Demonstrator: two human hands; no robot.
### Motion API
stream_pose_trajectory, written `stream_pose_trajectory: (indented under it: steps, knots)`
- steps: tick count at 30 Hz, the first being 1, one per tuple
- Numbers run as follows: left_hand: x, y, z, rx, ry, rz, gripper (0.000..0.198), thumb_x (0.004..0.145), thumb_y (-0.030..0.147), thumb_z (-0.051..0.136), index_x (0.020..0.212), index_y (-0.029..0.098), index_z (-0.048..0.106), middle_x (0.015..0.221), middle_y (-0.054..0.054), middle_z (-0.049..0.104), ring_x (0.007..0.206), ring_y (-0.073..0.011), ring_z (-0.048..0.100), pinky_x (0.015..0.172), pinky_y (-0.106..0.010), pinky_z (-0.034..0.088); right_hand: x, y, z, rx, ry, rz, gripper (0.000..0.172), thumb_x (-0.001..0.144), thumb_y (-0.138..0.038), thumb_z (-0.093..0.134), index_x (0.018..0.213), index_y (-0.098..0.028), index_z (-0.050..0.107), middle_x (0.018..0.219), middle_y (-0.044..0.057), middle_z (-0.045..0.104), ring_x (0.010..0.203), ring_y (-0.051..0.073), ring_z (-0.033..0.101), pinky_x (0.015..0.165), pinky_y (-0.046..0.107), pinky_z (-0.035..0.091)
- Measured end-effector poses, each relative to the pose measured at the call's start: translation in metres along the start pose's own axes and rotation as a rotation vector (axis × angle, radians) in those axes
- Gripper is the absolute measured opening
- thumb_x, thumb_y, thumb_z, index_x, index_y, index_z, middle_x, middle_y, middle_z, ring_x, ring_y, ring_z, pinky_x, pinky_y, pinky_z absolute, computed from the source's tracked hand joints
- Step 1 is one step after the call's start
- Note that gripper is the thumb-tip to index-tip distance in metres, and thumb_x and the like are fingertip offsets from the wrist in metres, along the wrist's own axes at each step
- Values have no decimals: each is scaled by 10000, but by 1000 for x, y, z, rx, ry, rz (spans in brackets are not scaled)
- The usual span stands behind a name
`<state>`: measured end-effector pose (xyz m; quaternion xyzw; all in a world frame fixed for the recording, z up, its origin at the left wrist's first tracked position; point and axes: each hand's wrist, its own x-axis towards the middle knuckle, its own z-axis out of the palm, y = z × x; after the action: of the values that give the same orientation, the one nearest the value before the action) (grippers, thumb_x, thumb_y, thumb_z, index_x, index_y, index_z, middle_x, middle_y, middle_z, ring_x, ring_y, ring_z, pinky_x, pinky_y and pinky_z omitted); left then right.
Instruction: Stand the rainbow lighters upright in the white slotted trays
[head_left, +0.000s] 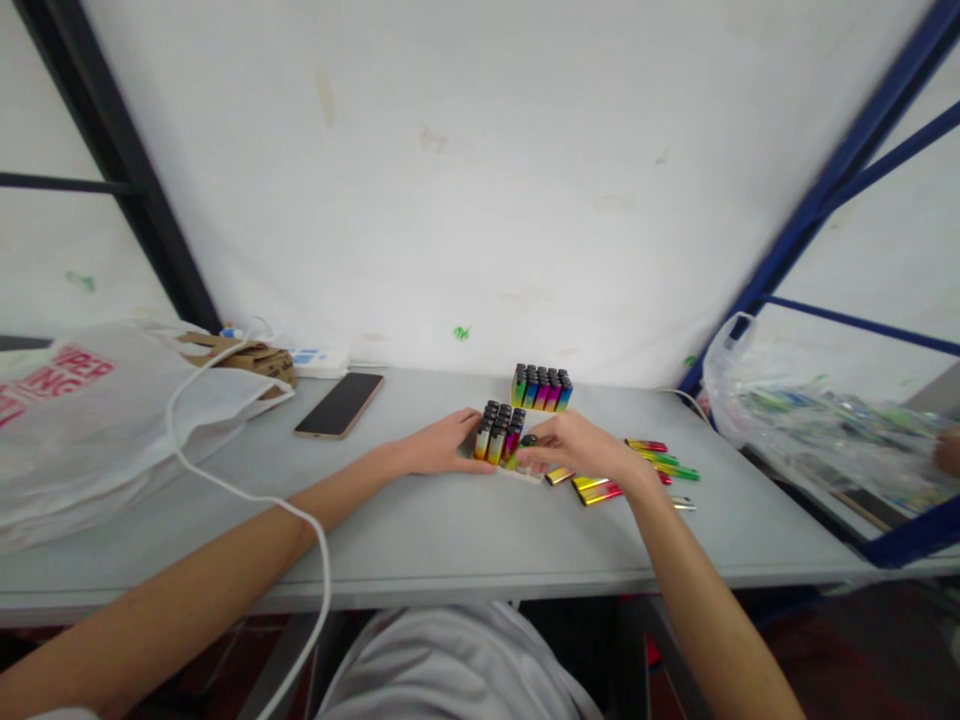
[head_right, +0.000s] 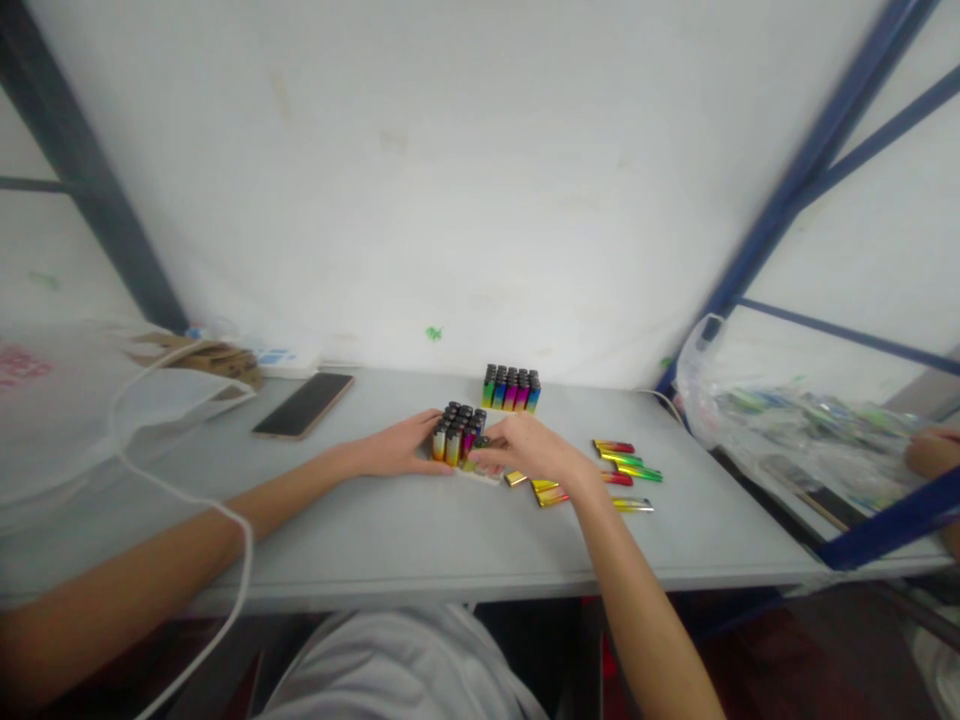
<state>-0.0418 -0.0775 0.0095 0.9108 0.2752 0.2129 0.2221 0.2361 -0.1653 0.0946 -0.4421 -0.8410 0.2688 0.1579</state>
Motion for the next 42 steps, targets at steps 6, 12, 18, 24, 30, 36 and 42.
stream_pose_trajectory:
  steps: [6, 12, 18, 24, 30, 36, 42]
  knots:
    - [1, 1, 0, 11, -3, 4, 824, 859, 738, 821, 1448, 192, 635, 1448, -174, 658, 1366, -384, 622, 1232, -494, 472, 11, 8, 16, 84, 31, 53, 545, 967, -668, 696, 718, -184, 732, 753, 91, 809, 697, 266, 769, 595, 306, 537]
    - [0, 3, -1, 7, -5, 12, 829, 870, 727, 820, 1476, 197, 622, 1468, -168, 651, 1377, -389, 616, 1241, -499, 459, 16, 3, 22, -43, 78, 64, 602, 974, -662, 694, 594, -195, 680, 565, 61, 700, 525, 197, 633, 546, 296, 467]
    - [0, 0, 0, 21, -9, 18, 887, 871, 748, 808, 1520, 185, 588, 1508, -175, 631, 1415, -389, 592, 1264, -489, 438, -14, 17, -23, -64, 48, 109, 281, 945, -435, 722, 939, -188, 855, 820, 66, 819, 738, 238, 729, 720, 321, 550]
    - [0, 0, 0, 47, -30, -2, 906, 891, 758, 785, 1543, 169, 562, 1534, -182, 608, 1430, -383, 586, 1261, -465, 439, -28, 64, -40, -175, -107, 335, 330, 738, -351, 851, 1038, -213, 857, 1029, 90, 817, 981, 298, 739, 847, 348, 566]
    - [0, 0, -1, 39, -12, 16, 890, 883, 753, 799, 1529, 181, 578, 1520, -165, 627, 1416, -375, 598, 1250, -451, 448, -19, 81, -36, 18, -131, 232, 291, 715, -397, 854, 921, -204, 782, 966, 50, 774, 981, 277, 701, 891, 363, 558]
    - [0, 0, 0, 29, -18, 2, 897, 878, 760, 797, 1525, 177, 579, 1512, -176, 629, 1418, -383, 597, 1265, -477, 443, -27, 69, -43, 349, 37, 70, 392, 788, -532, 902, 964, -204, 778, 1095, 75, 792, 1080, 271, 727, 1027, 424, 560]
    - [0, -1, -1, 28, -24, 10, 895, 883, 765, 789, 1539, 197, 570, 1540, -171, 614, 1452, -387, 579, 1274, -490, 440, -10, 56, -21, 787, 291, -53, 456, 823, -554, 934, 1037, -235, 689, 1010, 84, 843, 959, 257, 784, 939, 454, 601]
